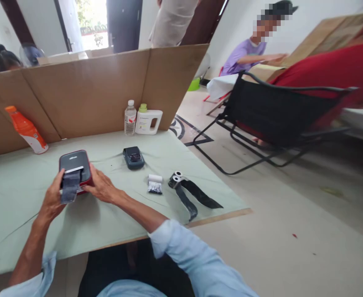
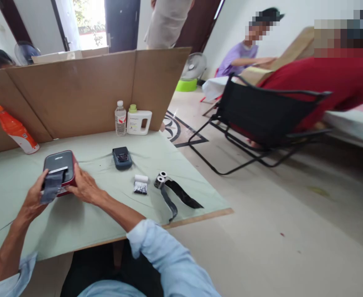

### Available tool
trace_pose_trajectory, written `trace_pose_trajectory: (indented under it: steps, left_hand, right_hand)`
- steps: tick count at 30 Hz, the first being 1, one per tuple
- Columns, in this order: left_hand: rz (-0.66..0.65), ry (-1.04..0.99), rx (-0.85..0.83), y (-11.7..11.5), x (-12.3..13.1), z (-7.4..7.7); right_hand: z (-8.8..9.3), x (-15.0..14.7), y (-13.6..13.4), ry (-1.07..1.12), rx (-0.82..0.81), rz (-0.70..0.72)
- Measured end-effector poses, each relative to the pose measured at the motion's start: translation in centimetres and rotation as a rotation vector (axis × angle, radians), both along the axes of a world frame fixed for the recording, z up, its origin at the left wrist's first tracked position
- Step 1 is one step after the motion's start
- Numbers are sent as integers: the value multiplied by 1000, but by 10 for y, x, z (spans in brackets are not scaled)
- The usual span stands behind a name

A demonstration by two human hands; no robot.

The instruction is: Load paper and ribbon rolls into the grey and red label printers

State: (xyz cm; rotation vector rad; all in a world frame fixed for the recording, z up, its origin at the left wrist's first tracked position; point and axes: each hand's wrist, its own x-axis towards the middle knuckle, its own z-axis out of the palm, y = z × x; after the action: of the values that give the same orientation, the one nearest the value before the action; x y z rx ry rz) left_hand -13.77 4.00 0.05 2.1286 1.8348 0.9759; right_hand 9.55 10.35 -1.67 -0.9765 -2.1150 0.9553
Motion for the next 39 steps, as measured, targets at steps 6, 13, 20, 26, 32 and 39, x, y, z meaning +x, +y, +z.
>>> trace_pose_trajectory:
  steps: [6, 13, 20, 26, 32, 39]
  left_hand:
    - [143, 56, -44, 0, -46, 1]
    - [138, 171, -67, -13, -45, 18]
    - [52, 210, 324, -24, 67, 76]
    - [-229, 246, 175, 27, 136, 43]
    - [-291, 257, -32, 73, 157, 5]
    - [-252, 19, -320, 139, 180, -31]
  right_hand:
    - [5, -53, 13, -33, -40, 105]
    - [-4, -16, -3, -52, 134, 86]
    - [-38, 116, -5, -307, 345, -482]
    - [-36, 176, 9, -616, 175, -619]
    - [-40, 186, 11, -645, 103, -571]
    - [-48, 185, 44, -366, 80, -636]
